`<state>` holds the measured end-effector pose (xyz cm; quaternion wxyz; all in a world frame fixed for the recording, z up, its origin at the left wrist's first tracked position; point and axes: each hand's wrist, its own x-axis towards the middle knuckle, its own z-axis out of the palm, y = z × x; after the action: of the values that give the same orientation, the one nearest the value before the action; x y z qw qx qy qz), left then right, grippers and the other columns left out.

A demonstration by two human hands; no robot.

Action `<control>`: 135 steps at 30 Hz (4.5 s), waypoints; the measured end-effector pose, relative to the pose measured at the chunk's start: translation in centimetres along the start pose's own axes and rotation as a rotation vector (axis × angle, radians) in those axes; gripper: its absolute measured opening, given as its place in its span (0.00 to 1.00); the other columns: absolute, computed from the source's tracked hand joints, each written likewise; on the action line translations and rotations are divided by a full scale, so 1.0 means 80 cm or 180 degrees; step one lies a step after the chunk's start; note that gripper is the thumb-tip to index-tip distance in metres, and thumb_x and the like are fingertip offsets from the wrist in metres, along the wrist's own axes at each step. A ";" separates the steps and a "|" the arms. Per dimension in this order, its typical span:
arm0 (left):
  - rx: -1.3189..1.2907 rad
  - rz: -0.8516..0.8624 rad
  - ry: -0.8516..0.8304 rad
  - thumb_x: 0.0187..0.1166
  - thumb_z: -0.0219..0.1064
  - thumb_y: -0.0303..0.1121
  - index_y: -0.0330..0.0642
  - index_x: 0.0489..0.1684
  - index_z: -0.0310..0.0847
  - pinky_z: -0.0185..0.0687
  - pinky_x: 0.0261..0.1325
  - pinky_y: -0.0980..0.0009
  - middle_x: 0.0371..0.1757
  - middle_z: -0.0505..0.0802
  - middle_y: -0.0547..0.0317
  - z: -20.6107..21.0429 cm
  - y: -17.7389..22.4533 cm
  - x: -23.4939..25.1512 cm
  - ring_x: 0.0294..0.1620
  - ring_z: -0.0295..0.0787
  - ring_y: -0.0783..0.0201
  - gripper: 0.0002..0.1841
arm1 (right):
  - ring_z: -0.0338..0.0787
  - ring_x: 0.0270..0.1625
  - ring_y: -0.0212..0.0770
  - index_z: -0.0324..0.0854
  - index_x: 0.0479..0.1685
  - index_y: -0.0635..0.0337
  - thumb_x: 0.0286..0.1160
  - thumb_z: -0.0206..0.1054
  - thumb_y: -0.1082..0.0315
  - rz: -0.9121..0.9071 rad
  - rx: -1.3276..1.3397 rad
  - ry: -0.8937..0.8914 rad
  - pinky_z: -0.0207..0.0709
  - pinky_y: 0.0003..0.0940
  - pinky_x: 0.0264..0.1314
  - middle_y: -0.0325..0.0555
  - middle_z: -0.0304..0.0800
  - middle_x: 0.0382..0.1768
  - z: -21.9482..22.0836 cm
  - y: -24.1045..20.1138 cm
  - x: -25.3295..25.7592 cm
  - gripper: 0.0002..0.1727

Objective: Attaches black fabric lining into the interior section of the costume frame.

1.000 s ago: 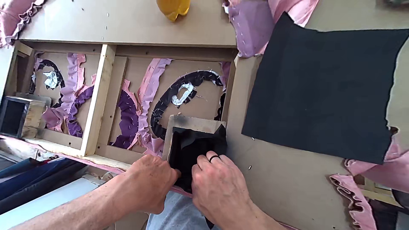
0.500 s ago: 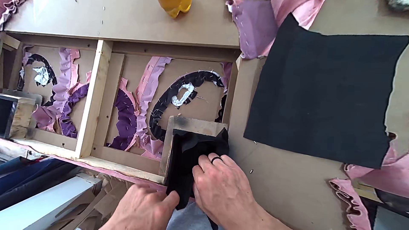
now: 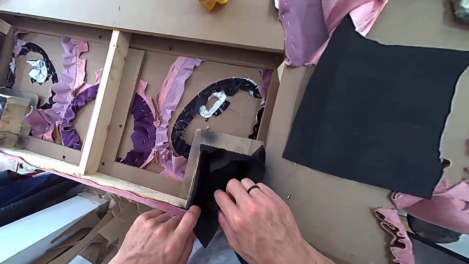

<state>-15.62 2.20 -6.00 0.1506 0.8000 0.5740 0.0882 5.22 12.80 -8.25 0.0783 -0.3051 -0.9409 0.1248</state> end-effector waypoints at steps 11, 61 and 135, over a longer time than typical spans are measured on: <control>-0.1299 0.0190 0.0212 0.81 0.60 0.42 0.50 0.35 0.83 0.69 0.29 0.68 0.17 0.81 0.65 -0.006 -0.020 -0.020 0.20 0.75 0.64 0.10 | 0.82 0.28 0.44 0.86 0.27 0.54 0.81 0.61 0.56 0.0209 0.0255 -0.0140 0.70 0.36 0.25 0.43 0.83 0.26 -0.012 -0.029 -0.017 0.17; 0.0074 0.1366 -0.0594 0.74 0.57 0.44 0.46 0.42 0.90 0.29 0.93 0.34 0.88 0.75 0.63 0.019 -0.055 0.063 0.97 0.49 0.55 0.17 | 0.84 0.34 0.31 0.91 0.53 0.54 0.83 0.67 0.60 0.1411 0.1965 -0.0024 0.74 0.21 0.32 0.46 0.89 0.36 -0.078 0.012 -0.058 0.12; -0.0544 0.1489 -0.3143 0.82 0.62 0.27 0.56 0.49 0.94 0.87 0.53 0.59 0.49 0.92 0.62 -0.008 -0.016 0.200 0.52 0.89 0.61 0.14 | 0.79 0.36 0.41 0.91 0.48 0.45 0.79 0.66 0.59 0.1419 0.0157 0.0862 0.73 0.31 0.37 0.40 0.78 0.30 0.005 -0.077 -0.107 0.08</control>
<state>-11.76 17.75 -6.33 0.4426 0.8375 0.2331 -0.2201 8.56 2.80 -7.45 0.1816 -0.5168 -0.8280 0.1198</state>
